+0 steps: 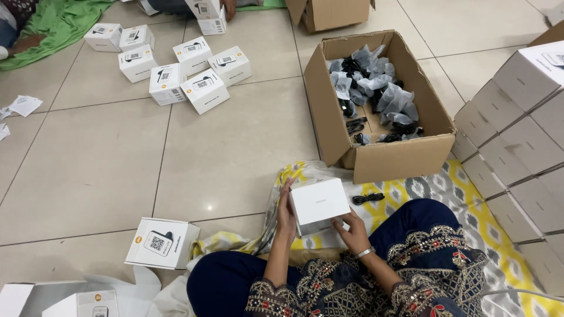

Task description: The person unboxes and checks electronic accessories, such as power adapters and cables, from individual retail boxes.

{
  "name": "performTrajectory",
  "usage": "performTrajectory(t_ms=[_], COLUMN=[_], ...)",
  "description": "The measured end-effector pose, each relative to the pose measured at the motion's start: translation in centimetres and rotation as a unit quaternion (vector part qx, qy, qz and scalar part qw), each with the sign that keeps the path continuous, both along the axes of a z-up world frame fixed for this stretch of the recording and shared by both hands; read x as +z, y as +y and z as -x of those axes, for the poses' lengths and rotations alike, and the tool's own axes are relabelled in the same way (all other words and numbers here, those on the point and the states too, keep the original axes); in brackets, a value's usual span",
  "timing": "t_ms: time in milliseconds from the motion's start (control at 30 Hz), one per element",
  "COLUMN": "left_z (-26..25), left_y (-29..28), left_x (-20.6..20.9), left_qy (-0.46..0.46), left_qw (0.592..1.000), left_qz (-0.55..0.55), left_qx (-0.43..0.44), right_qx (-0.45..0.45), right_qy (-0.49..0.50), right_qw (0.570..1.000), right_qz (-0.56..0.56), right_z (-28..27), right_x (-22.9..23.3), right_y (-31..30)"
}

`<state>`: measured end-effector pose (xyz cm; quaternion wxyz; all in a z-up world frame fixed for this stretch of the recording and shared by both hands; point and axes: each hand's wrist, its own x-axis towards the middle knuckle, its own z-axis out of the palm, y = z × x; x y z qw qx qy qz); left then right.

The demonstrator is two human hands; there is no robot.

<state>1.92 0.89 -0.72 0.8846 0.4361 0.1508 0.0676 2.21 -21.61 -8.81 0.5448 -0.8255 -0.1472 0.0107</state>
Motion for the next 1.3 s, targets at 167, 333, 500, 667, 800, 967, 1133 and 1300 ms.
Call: performTrajectory(t_ms=[167, 333, 500, 667, 800, 967, 1133, 1300], left_z=[-0.4, -0.4, -0.1, -1.2, -1.2, -0.7, 2.4, 4.2], left_y=[1.1, 1.5, 1.7, 0.7, 0.1, 1.0, -0.4, -1.0], left_x=[-2.3, -0.7, 1.1, -5.4, -9.0, -14.7, -13.8, -6.4], left_qy=[0.033, 0.119, 0.216, 0.209, 0.125, 0.187, 0.23, 0.291], left_qw=[0.999, 0.993, 0.968, 0.94, 0.884, 0.865, 0.854, 0.891], left_qz=[0.007, -0.002, -0.096, -0.253, -0.449, -0.462, -0.449, -0.307], left_qx=[-0.006, 0.006, -0.084, -0.094, -0.038, -0.059, -0.122, -0.165], right_qx=[-0.093, -0.08, -0.048, 0.013, 0.017, 0.016, -0.011, -0.016], right_qy=[0.271, 0.378, 0.4, 0.352, 0.244, 0.219, 0.294, 0.396], right_qw=[0.913, 0.875, 0.893, 0.929, 0.968, 0.975, 0.955, 0.917], right_qz=[-0.291, -0.29, -0.202, -0.117, -0.049, -0.025, -0.016, -0.04], right_z=[-3.0, -4.1, -4.2, -3.8, -3.3, -2.8, -1.7, -1.5], right_x=[-2.6, 2.7, 5.6, 3.4, -0.6, -2.1, 0.0, 4.2], right_y=[-2.3, -2.1, -1.5, -1.3, -0.1, -0.3, 1.1, 0.9])
